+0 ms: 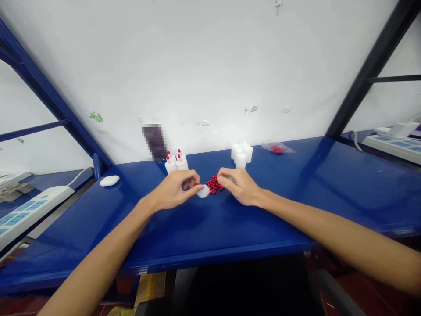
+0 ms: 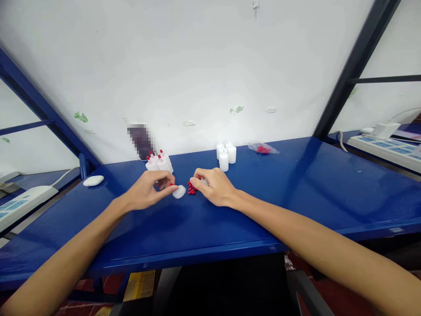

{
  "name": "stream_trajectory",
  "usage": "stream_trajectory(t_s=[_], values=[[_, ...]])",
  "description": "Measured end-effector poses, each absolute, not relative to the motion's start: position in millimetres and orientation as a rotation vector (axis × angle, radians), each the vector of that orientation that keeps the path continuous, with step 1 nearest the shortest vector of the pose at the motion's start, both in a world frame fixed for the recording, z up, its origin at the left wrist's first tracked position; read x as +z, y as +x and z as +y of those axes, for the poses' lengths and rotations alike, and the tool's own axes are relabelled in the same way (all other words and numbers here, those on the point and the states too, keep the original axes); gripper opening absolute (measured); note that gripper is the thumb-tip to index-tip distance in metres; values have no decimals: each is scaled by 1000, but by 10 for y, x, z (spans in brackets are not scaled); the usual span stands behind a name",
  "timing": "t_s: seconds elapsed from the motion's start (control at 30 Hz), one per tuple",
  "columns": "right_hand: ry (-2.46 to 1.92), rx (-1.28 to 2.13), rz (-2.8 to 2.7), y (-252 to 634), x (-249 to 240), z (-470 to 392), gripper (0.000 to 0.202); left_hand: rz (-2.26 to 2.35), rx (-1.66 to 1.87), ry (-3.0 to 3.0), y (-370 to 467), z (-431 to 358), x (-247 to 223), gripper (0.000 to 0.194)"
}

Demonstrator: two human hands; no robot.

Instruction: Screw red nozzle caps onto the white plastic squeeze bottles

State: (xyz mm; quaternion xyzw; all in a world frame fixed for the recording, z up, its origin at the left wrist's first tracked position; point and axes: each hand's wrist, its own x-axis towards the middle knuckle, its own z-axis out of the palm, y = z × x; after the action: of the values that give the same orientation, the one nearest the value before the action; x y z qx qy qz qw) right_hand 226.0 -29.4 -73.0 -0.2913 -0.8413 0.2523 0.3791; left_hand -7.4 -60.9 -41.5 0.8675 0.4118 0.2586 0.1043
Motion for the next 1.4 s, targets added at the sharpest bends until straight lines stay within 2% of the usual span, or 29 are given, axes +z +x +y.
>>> stream_trajectory(t_s=[0.07,0.17,0.3,0.5,0.77,1.0,1.2,1.3,1.4], values=[[-767,721,-2086,2269,-715,-271,34,1399,416,2579,-308,-566,-303,25],[-765,837,-2033,2263,-719,-247,34,1546,220,2510,-602,-493,-237,25],[-777,935,-2043,2239,-749,-242,32,1691,178,2544,-773,-411,-268,23],[-791,972,-1991,2229,-766,-241,26,1807,327,2664,-747,-457,-196,26],[-687,1050,-2062,2240,-815,-297,31,1811,8,2484,-823,-434,-247,43],[-560,872,-2185,2213,-800,-357,43,1777,96,2600,-807,-428,-238,47],[-723,708,-1823,2202,-771,-301,42,1463,645,2691,-380,-583,-295,42],[-729,603,-1728,2208,-750,-318,40,1256,565,2835,-88,-612,-470,24],[-685,551,-1701,2242,-757,-335,38,1230,408,2989,72,-584,-647,25]])
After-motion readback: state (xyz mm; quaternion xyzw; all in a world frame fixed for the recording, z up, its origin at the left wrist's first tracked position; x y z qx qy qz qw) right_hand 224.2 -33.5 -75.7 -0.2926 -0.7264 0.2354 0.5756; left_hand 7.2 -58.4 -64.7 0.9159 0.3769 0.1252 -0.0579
